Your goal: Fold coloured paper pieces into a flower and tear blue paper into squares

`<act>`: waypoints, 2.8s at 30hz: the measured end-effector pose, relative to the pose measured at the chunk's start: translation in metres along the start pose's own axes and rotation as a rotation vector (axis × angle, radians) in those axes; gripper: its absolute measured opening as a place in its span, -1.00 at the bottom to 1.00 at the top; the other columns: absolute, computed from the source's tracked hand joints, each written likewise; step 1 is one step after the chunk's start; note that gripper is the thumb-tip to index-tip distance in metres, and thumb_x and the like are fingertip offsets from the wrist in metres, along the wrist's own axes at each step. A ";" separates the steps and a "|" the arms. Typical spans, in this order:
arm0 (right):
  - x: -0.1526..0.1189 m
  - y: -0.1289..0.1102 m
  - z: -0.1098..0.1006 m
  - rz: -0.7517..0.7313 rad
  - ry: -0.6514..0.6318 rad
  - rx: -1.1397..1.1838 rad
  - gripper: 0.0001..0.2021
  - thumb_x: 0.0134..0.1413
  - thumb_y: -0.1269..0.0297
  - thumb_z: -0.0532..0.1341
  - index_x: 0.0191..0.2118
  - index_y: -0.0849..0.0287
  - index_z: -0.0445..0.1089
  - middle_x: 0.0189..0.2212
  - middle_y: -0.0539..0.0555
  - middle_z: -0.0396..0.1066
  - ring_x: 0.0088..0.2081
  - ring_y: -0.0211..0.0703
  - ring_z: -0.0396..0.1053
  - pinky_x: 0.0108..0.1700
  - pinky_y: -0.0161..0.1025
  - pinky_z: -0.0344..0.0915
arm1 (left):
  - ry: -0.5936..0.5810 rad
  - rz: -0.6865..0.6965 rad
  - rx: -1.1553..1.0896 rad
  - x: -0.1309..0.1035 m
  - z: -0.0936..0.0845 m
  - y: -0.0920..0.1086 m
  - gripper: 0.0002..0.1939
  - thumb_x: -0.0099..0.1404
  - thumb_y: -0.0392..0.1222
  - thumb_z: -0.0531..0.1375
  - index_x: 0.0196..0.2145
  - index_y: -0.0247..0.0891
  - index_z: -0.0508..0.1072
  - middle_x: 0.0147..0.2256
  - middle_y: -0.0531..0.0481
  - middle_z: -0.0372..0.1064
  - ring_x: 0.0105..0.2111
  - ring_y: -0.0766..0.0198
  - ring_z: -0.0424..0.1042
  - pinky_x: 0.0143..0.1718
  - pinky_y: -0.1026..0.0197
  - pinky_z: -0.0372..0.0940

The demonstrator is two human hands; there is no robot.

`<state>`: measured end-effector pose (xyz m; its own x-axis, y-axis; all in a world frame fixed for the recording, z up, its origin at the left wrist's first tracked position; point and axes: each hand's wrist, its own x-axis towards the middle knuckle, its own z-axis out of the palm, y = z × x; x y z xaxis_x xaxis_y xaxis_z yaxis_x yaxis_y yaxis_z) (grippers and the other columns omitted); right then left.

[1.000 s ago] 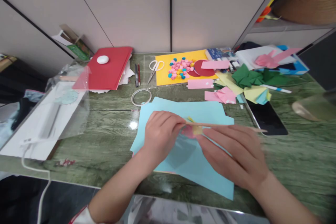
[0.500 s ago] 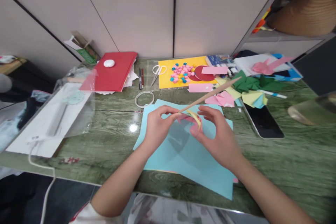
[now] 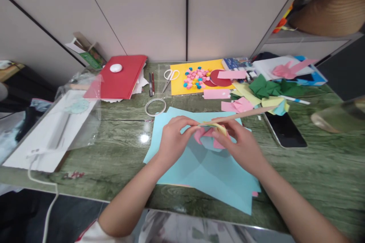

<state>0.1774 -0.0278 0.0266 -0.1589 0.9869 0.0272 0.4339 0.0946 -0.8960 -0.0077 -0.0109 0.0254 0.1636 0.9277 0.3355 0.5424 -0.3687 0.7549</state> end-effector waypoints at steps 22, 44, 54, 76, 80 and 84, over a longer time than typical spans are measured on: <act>-0.002 -0.003 -0.007 -0.152 0.425 0.188 -0.95 -0.05 0.35 0.26 -0.47 0.07 0.43 -0.52 -0.06 0.40 -0.47 -0.26 0.38 -0.42 -0.28 0.32 | -0.033 0.239 0.198 -0.004 0.007 0.001 -0.80 0.28 -0.14 0.07 -0.36 -0.27 0.44 -0.38 0.01 0.48 -0.35 0.28 0.39 -0.27 0.19 0.20; -0.002 0.004 0.000 -0.044 0.166 0.072 -0.83 -0.07 0.21 0.26 -0.30 0.07 0.35 -0.34 0.02 0.39 -0.26 -0.13 0.34 -0.14 -0.07 0.28 | -0.160 -0.308 -0.242 0.003 0.004 0.003 -0.92 0.14 -0.24 0.20 -0.41 -0.26 0.50 -0.42 0.04 0.47 -0.38 0.31 0.39 -0.30 0.30 0.23; -0.003 0.000 -0.003 -0.077 0.362 0.181 -0.92 -0.02 0.26 0.23 -0.33 0.04 0.43 -0.30 0.01 0.44 -0.22 -0.15 0.37 -0.13 -0.14 0.29 | -0.231 -0.348 -0.271 0.004 0.003 0.006 -0.95 0.10 -0.28 0.22 -0.45 -0.25 0.50 -0.44 0.06 0.48 -0.38 0.31 0.40 -0.28 0.30 0.23; -0.006 0.000 -0.005 -0.284 0.448 0.006 -0.96 -0.05 0.34 0.24 -0.40 0.06 0.38 -0.44 -0.01 0.37 -0.36 -0.17 0.33 -0.28 -0.15 0.24 | -0.342 -0.209 -0.274 0.000 0.004 0.004 -0.88 0.20 -0.22 0.15 -0.39 -0.23 0.49 -0.37 0.05 0.46 -0.35 0.31 0.40 -0.27 0.30 0.24; -0.006 -0.002 -0.005 -0.268 0.444 -0.022 -0.98 -0.04 0.30 0.24 -0.42 0.07 0.37 -0.46 0.00 0.37 -0.39 -0.16 0.33 -0.32 -0.16 0.26 | -0.365 -0.186 -0.271 -0.001 0.004 0.002 -0.88 0.21 -0.22 0.13 -0.37 -0.23 0.48 -0.36 0.05 0.46 -0.34 0.30 0.40 -0.26 0.29 0.23; -0.006 -0.003 -0.006 -0.267 0.433 -0.027 -0.97 -0.03 0.30 0.23 -0.44 0.06 0.35 -0.47 -0.02 0.35 -0.41 -0.18 0.32 -0.34 -0.18 0.25 | -0.396 -0.166 -0.285 -0.001 0.003 0.004 -0.86 0.23 -0.22 0.12 -0.36 -0.23 0.48 -0.35 0.05 0.45 -0.33 0.31 0.40 -0.26 0.30 0.24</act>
<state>0.1830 -0.0331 0.0315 0.1124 0.8907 0.4405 0.4517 0.3491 -0.8211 -0.0030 -0.0128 0.0264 0.4234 0.9059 0.0004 0.3504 -0.1642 0.9221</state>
